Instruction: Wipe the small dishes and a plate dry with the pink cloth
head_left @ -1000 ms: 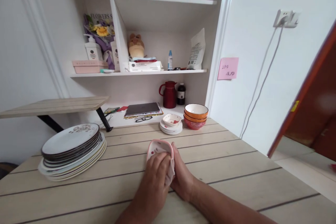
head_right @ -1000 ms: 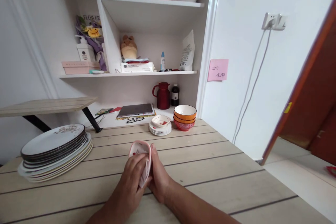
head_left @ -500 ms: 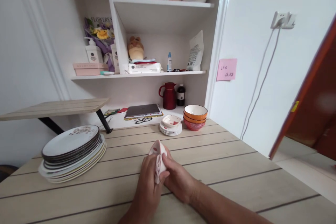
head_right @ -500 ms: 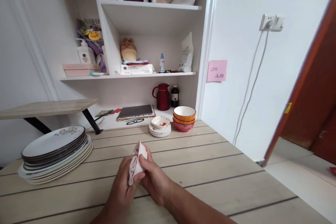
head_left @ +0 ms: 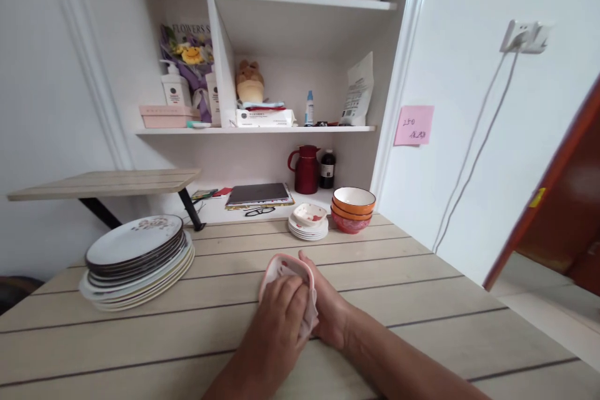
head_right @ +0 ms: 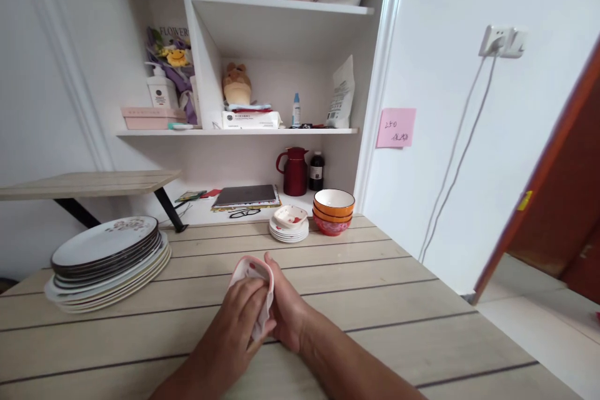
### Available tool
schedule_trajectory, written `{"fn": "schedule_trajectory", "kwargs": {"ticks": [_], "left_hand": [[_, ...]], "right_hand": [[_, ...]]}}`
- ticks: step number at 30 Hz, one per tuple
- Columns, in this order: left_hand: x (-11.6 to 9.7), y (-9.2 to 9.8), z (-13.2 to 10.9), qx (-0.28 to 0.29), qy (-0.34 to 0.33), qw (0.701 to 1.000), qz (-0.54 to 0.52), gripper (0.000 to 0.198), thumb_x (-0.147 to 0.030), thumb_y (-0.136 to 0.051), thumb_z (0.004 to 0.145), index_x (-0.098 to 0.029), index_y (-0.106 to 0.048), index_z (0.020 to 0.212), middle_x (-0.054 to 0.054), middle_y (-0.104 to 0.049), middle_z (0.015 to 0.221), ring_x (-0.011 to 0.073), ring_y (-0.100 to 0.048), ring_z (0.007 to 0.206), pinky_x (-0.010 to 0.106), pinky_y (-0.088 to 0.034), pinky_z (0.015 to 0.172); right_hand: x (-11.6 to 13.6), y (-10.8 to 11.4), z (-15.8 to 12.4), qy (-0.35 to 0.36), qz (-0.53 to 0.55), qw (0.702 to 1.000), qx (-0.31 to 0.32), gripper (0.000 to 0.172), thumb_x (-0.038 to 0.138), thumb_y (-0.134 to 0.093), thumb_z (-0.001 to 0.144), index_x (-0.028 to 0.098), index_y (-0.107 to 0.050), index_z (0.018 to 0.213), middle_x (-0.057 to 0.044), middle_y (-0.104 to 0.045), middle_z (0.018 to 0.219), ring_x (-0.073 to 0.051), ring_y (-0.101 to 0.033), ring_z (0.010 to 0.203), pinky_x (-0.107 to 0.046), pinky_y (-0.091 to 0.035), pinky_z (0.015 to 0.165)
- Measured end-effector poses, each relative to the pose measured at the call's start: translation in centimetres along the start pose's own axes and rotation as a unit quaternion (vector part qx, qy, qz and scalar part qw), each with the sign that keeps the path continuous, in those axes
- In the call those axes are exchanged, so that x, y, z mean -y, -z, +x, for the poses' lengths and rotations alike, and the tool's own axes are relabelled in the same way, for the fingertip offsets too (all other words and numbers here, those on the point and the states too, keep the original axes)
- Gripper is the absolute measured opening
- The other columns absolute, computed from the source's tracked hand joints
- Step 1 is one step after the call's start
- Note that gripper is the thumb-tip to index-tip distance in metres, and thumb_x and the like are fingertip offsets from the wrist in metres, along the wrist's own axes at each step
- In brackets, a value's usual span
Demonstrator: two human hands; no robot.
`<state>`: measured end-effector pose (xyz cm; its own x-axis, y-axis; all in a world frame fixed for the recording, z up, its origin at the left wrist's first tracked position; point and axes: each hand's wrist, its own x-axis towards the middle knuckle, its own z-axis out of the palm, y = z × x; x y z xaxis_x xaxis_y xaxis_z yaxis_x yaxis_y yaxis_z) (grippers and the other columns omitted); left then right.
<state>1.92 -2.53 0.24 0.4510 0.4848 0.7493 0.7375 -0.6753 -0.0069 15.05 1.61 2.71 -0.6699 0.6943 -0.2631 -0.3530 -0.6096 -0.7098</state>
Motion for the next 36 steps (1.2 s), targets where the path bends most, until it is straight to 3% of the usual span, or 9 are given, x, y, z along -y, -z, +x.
{"fn": "schedule_trajectory", "kwargs": {"ticks": [4, 8, 12, 18, 22, 25, 28, 31, 36], "left_hand": [[-0.2, 0.5, 0.3, -0.041, 0.104, 0.986, -0.127, 0.039, -0.011, -0.050, 0.088, -0.023, -0.051, 0.125, 0.009, -0.064, 0.115, 0.0229, -0.062, 0.109, 0.039, -0.054, 0.090], [-0.2, -0.2, 0.2, -0.065, 0.170, 0.966, -0.183, 0.042, -0.013, -0.049, 0.088, -0.024, -0.048, 0.128, 0.011, -0.062, 0.119, 0.0253, -0.061, 0.110, 0.044, -0.054, 0.090], [-0.3, -0.8, -0.1, -0.043, 0.104, 0.988, -0.109, 0.057, -0.012, -0.059, 0.082, -0.022, -0.041, 0.136, 0.015, -0.059, 0.126, 0.0297, -0.058, 0.118, 0.046, -0.052, 0.093], [-1.1, -0.2, 0.6, -0.018, -0.019, 0.998, -0.056, 0.037, -0.007, -0.045, 0.089, -0.021, -0.054, 0.122, 0.008, -0.066, 0.113, 0.0218, -0.062, 0.108, 0.041, -0.052, 0.095], [-0.9, -0.3, 0.6, -0.030, 0.024, 0.994, -0.103, 0.038, -0.005, -0.046, 0.088, -0.022, -0.055, 0.120, 0.008, -0.066, 0.112, 0.0214, -0.062, 0.106, 0.041, -0.054, 0.092], [-0.4, -0.8, 0.2, -0.060, 0.134, 0.975, -0.169, 0.040, -0.006, -0.050, 0.086, -0.024, -0.052, 0.121, 0.008, -0.063, 0.116, 0.0218, -0.062, 0.107, 0.039, -0.056, 0.088], [-0.2, -1.5, -0.2, -0.097, 0.221, 0.951, -0.193, 0.038, -0.012, -0.051, 0.088, -0.023, -0.049, 0.124, 0.011, -0.061, 0.120, 0.0254, -0.061, 0.112, 0.044, -0.055, 0.089], [0.0, -2.0, -0.5, -0.097, 0.215, 0.951, -0.201, 0.039, -0.015, -0.051, 0.089, -0.023, -0.047, 0.127, 0.014, -0.060, 0.123, 0.0274, -0.059, 0.116, 0.046, -0.054, 0.092], [-0.1, -1.9, -0.4, -0.078, 0.157, 0.972, -0.155, 0.051, -0.015, -0.055, 0.086, -0.021, -0.040, 0.134, 0.015, -0.059, 0.124, 0.0282, -0.058, 0.116, 0.048, -0.053, 0.093]], "right_hand": [[-0.2, -0.2, -0.6, 0.100, 0.028, 0.992, 0.077, 0.061, 0.068, -0.054, 0.082, 0.019, -0.063, 0.116, -0.006, -0.071, 0.100, -0.021, -0.064, 0.091, -0.030, -0.044, 0.082], [-1.1, -0.1, -0.3, 0.208, 0.047, 0.975, 0.063, 0.065, 0.047, -0.073, 0.078, 0.037, -0.046, 0.137, 0.000, -0.063, 0.125, -0.020, -0.060, 0.106, -0.033, -0.041, 0.095], [-1.5, -0.2, 0.2, 0.161, 0.045, 0.986, 0.007, 0.066, 0.064, -0.062, 0.078, 0.030, -0.052, 0.133, -0.003, -0.069, 0.108, -0.020, -0.064, 0.095, -0.032, -0.044, 0.091], [-0.4, 0.3, 0.4, 0.060, 0.066, 0.996, 0.031, 0.073, 0.079, -0.046, 0.077, 0.015, -0.066, 0.106, -0.006, -0.068, 0.075, -0.019, -0.064, 0.069, -0.028, -0.047, 0.067], [-0.2, 0.8, 0.6, 0.039, 0.041, 0.998, 0.032, 0.073, 0.080, -0.045, 0.077, 0.014, -0.067, 0.102, -0.007, -0.069, 0.076, -0.019, -0.063, 0.067, -0.028, -0.046, 0.064], [-0.5, 0.5, 0.4, 0.139, 0.058, 0.987, 0.050, 0.056, 0.063, -0.060, 0.081, 0.026, -0.058, 0.123, -0.004, -0.070, 0.099, -0.020, -0.064, 0.083, -0.029, -0.046, 0.074], [-1.0, 0.1, -0.1, 0.198, 0.058, 0.974, 0.091, 0.068, 0.044, -0.072, 0.079, 0.036, -0.041, 0.139, -0.001, -0.063, 0.124, -0.021, -0.061, 0.103, -0.033, -0.044, 0.089], [-1.5, -0.1, -0.2, 0.196, 0.021, 0.977, 0.083, 0.070, 0.042, -0.070, 0.082, 0.038, -0.036, 0.143, -0.001, -0.059, 0.130, -0.021, -0.057, 0.112, -0.035, -0.040, 0.098], [-2.0, -0.1, 0.5, 0.183, -0.009, 0.983, -0.021, 0.055, 0.062, -0.059, 0.083, 0.026, -0.057, 0.124, -0.002, -0.068, 0.105, -0.019, -0.060, 0.103, -0.031, -0.043, 0.092]]}}
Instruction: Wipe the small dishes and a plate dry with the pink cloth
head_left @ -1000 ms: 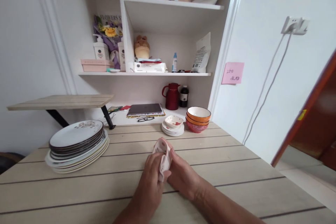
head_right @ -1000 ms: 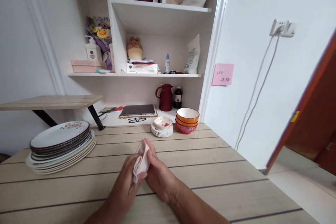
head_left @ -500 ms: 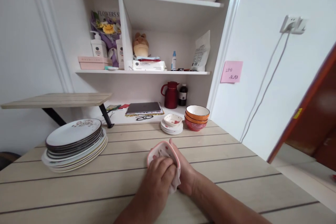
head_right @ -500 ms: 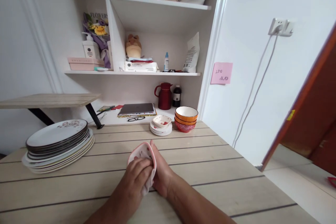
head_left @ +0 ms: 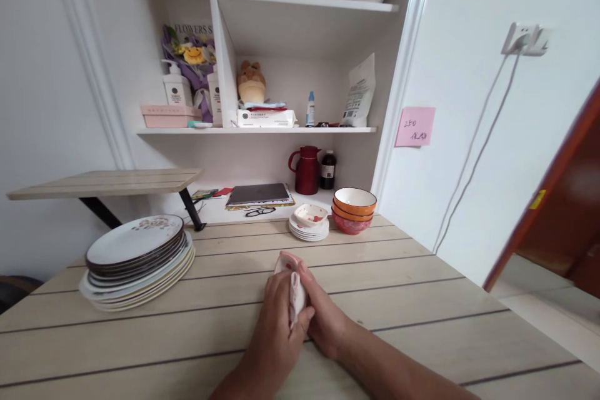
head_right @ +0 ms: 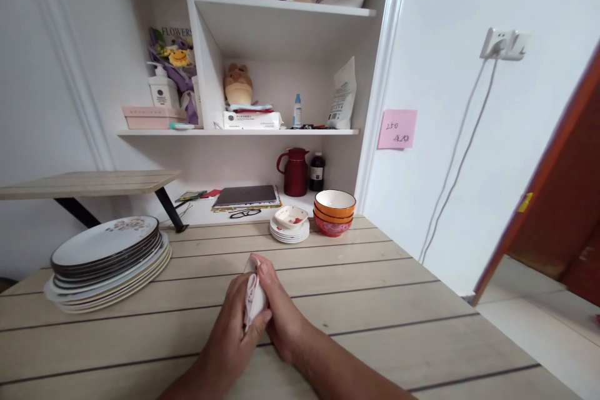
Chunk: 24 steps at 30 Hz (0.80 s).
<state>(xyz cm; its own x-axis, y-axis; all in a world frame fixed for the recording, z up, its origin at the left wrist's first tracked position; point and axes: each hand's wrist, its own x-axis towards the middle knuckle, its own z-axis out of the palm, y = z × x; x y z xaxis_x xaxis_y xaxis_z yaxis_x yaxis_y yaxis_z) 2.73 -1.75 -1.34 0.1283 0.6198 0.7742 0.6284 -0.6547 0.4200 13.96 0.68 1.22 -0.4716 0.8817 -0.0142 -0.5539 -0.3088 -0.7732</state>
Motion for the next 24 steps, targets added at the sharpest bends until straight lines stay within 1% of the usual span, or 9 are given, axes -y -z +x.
{"fn": "schedule_trajectory", "kwargs": {"ticks": [3, 5, 8, 10, 13, 16, 19, 21, 24], "left_hand": [[-0.6, 0.5, 0.4, 0.027, -0.054, 0.997, 0.044, 0.051, -0.016, -0.060, 0.082, -0.020, -0.044, 0.130, 0.014, -0.060, 0.122, 0.0283, -0.057, 0.116, 0.048, -0.052, 0.095], [-1.1, 1.0, 0.6, 0.054, -0.103, 0.991, 0.068, 0.040, -0.014, -0.058, 0.084, -0.020, -0.051, 0.123, 0.012, -0.062, 0.120, 0.0264, -0.058, 0.116, 0.045, -0.051, 0.097], [-1.7, 1.4, 0.9, 0.071, -0.174, 0.979, 0.084, 0.027, -0.010, -0.048, 0.090, -0.019, -0.058, 0.112, 0.010, -0.065, 0.115, 0.0227, -0.060, 0.112, 0.042, -0.051, 0.097], [-1.8, 1.4, 0.9, 0.068, -0.182, 0.978, 0.072, 0.027, -0.010, -0.045, 0.091, -0.019, -0.059, 0.113, 0.009, -0.066, 0.111, 0.0214, -0.061, 0.107, 0.040, -0.053, 0.095], [-1.5, 1.0, 0.8, 0.055, -0.116, 0.992, 0.021, 0.031, -0.010, -0.049, 0.089, -0.023, -0.058, 0.116, 0.008, -0.066, 0.109, 0.0211, -0.063, 0.104, 0.039, -0.055, 0.090], [-0.7, 0.6, 0.5, 0.007, 0.017, 0.999, -0.043, 0.039, -0.010, -0.053, 0.086, -0.025, -0.053, 0.122, 0.009, -0.063, 0.116, 0.0239, -0.061, 0.109, 0.042, -0.055, 0.089], [0.1, 0.4, 0.3, -0.018, 0.108, 0.989, -0.096, 0.040, -0.015, -0.055, 0.087, -0.024, -0.050, 0.125, 0.012, -0.060, 0.124, 0.0262, -0.060, 0.114, 0.045, -0.053, 0.092], [0.6, 0.5, 0.1, -0.011, 0.122, 0.986, -0.110, 0.038, -0.019, -0.055, 0.088, -0.023, -0.049, 0.125, 0.014, -0.058, 0.127, 0.0271, -0.059, 0.116, 0.046, -0.053, 0.093], [0.7, 0.7, 0.1, 0.008, 0.083, 0.994, -0.072, 0.043, -0.019, -0.058, 0.086, -0.021, -0.047, 0.128, 0.015, -0.058, 0.127, 0.0287, -0.058, 0.117, 0.048, -0.052, 0.094]], "right_hand": [[0.2, -0.1, 0.2, -0.065, 0.015, 0.998, -0.011, 0.064, 0.076, -0.049, 0.079, 0.017, -0.066, 0.098, -0.004, -0.068, 0.078, -0.019, -0.063, 0.079, -0.030, -0.047, 0.076], [0.7, -0.1, 0.2, -0.105, 0.029, 0.994, -0.009, 0.071, 0.080, -0.043, 0.077, 0.014, -0.065, 0.084, -0.005, -0.066, 0.071, -0.019, -0.063, 0.073, -0.027, -0.047, 0.068], [1.6, 0.0, 0.1, -0.163, 0.042, 0.986, 0.007, 0.076, 0.083, -0.038, 0.077, 0.011, -0.065, 0.079, -0.009, -0.067, 0.070, -0.018, -0.064, 0.071, -0.023, -0.045, 0.061], [2.1, 0.1, 0.2, -0.184, 0.040, 0.982, 0.016, 0.077, 0.082, -0.037, 0.078, 0.011, -0.066, 0.081, -0.009, -0.067, 0.069, -0.018, -0.063, 0.068, -0.023, -0.045, 0.059], [2.2, 0.2, 0.2, -0.149, 0.044, 0.987, 0.045, 0.073, 0.079, -0.040, 0.080, 0.012, -0.066, 0.091, -0.006, -0.067, 0.072, -0.018, -0.062, 0.068, -0.025, -0.046, 0.064], [1.6, 0.1, -0.1, -0.036, 0.059, 0.994, 0.089, 0.050, 0.060, -0.059, 0.084, 0.021, -0.061, 0.115, -0.002, -0.068, 0.087, -0.017, -0.062, 0.082, -0.027, -0.046, 0.079], [0.9, -0.1, -0.5, 0.026, 0.057, 0.990, 0.123, 0.060, 0.044, -0.072, 0.080, 0.033, -0.047, 0.133, 0.002, -0.066, 0.100, -0.016, -0.061, 0.092, -0.028, -0.043, 0.086], [0.5, -0.2, -0.5, 0.033, 0.034, 0.991, 0.127, 0.066, 0.045, -0.072, 0.079, 0.034, -0.042, 0.137, 0.000, -0.066, 0.108, -0.018, -0.060, 0.097, -0.030, -0.042, 0.091], [0.2, -0.1, -0.4, 0.030, -0.003, 0.996, 0.084, 0.063, 0.056, -0.066, 0.081, 0.032, -0.046, 0.136, -0.002, -0.066, 0.113, -0.019, -0.059, 0.103, -0.032, -0.039, 0.097]]}}
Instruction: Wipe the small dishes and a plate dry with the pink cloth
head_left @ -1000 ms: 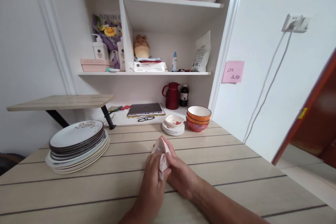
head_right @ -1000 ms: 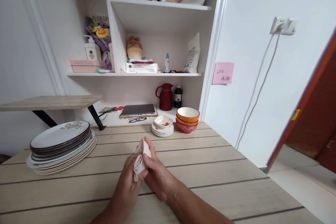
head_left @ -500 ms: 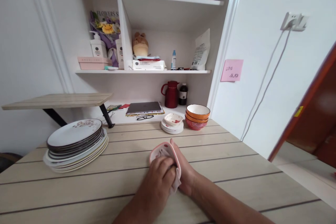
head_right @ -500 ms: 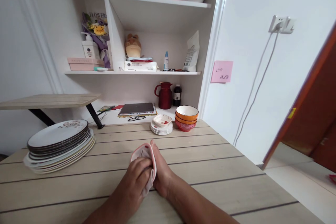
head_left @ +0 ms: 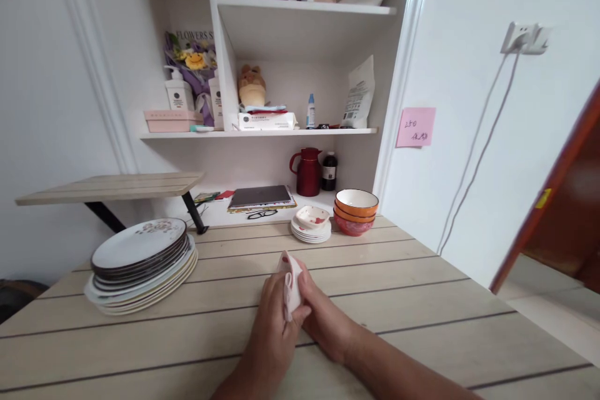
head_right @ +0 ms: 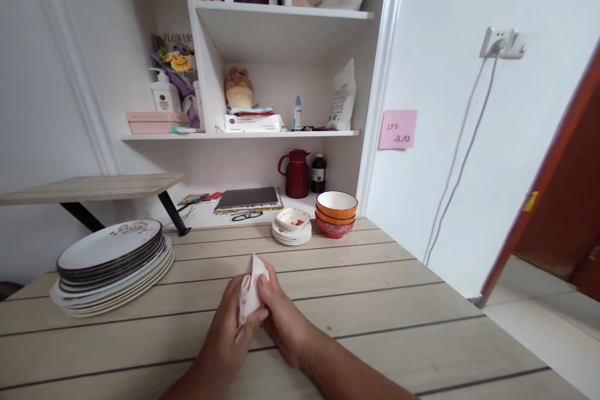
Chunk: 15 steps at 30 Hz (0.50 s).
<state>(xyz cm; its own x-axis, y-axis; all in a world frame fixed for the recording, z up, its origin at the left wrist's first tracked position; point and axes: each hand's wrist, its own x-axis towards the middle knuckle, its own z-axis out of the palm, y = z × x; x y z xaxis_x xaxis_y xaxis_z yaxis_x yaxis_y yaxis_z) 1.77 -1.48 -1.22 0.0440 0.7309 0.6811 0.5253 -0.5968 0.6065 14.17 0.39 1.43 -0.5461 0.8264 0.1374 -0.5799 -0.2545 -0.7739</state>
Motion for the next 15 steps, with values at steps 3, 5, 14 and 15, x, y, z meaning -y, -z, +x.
{"fn": "schedule_trajectory", "kwargs": {"ticks": [3, 5, 14, 15], "left_hand": [[-0.7, 0.1, 0.2, 0.033, -0.091, 0.993, 0.075, 0.053, -0.013, -0.062, 0.081, -0.022, -0.046, 0.131, 0.014, -0.059, 0.125, 0.0289, -0.057, 0.119, 0.048, -0.051, 0.097], [-1.5, 0.2, 0.3, 0.062, -0.163, 0.978, 0.116, 0.047, -0.009, -0.059, 0.082, -0.022, -0.051, 0.127, 0.012, -0.061, 0.124, 0.0273, -0.057, 0.118, 0.046, -0.050, 0.098], [-2.3, 0.4, 0.4, 0.023, -0.152, 0.985, 0.083, 0.034, -0.006, -0.047, 0.088, -0.022, -0.057, 0.117, 0.008, -0.066, 0.108, 0.0208, -0.063, 0.101, 0.038, -0.057, 0.086], [-2.2, 0.4, 0.5, 0.005, -0.124, 0.990, 0.066, 0.035, -0.007, -0.048, 0.087, -0.022, -0.056, 0.118, 0.008, -0.066, 0.108, 0.0210, -0.063, 0.100, 0.038, -0.057, 0.085]], "right_hand": [[0.1, 0.1, 0.2, -0.060, 0.008, 0.997, -0.055, 0.067, 0.074, -0.049, 0.080, 0.019, -0.064, 0.115, -0.006, -0.070, 0.096, -0.020, -0.062, 0.092, -0.032, -0.044, 0.091], [0.5, 0.0, 0.2, -0.119, 0.028, 0.988, -0.092, 0.079, 0.084, -0.036, 0.077, 0.014, -0.069, 0.091, -0.008, -0.068, 0.081, -0.019, -0.063, 0.079, -0.030, -0.048, 0.078], [1.5, 0.1, 0.3, -0.142, 0.044, 0.988, -0.043, 0.077, 0.081, -0.042, 0.077, 0.012, -0.068, 0.096, -0.006, -0.066, 0.074, -0.016, -0.059, 0.067, -0.025, -0.044, 0.065], [1.4, 0.1, 0.2, -0.103, 0.041, 0.993, -0.025, 0.068, 0.075, -0.051, 0.078, 0.015, -0.066, 0.107, -0.004, -0.067, 0.080, -0.016, -0.060, 0.072, -0.025, -0.045, 0.069]]}}
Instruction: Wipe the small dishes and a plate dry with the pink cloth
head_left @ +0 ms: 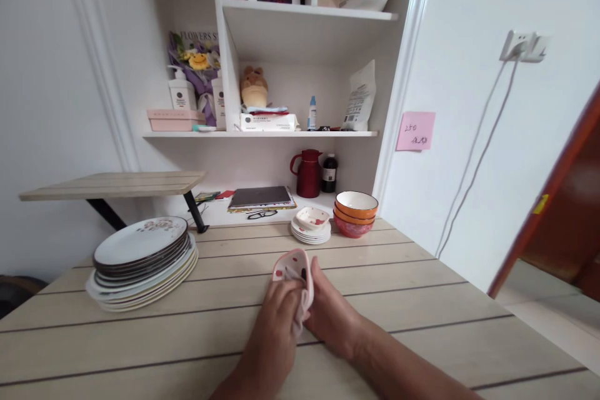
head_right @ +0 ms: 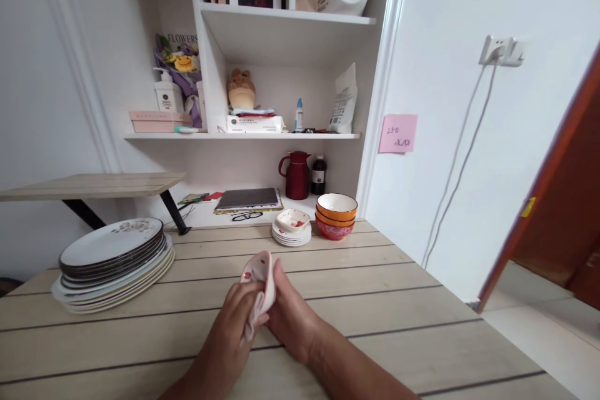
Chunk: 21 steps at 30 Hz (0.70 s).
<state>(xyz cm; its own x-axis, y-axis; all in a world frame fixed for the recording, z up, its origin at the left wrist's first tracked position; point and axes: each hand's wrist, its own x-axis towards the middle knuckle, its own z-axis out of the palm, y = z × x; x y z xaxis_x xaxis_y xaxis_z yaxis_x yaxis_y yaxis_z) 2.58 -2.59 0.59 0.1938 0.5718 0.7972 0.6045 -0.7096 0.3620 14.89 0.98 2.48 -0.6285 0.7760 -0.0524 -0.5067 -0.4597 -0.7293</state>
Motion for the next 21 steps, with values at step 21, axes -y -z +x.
{"fn": "schedule_trajectory", "kwargs": {"ticks": [21], "left_hand": [[-0.8, 0.4, 0.2, 0.069, -0.111, 0.987, 0.095, 0.028, -0.009, -0.045, 0.091, -0.022, -0.059, 0.111, 0.006, -0.068, 0.105, 0.0201, -0.063, 0.094, 0.039, -0.054, 0.087]], "right_hand": [[0.5, -0.2, -0.4, -0.090, 0.013, 0.996, -0.025, 0.084, 0.086, -0.032, 0.076, 0.010, -0.069, 0.082, -0.012, -0.069, 0.077, -0.025, -0.066, 0.085, -0.033, -0.049, 0.076]]}}
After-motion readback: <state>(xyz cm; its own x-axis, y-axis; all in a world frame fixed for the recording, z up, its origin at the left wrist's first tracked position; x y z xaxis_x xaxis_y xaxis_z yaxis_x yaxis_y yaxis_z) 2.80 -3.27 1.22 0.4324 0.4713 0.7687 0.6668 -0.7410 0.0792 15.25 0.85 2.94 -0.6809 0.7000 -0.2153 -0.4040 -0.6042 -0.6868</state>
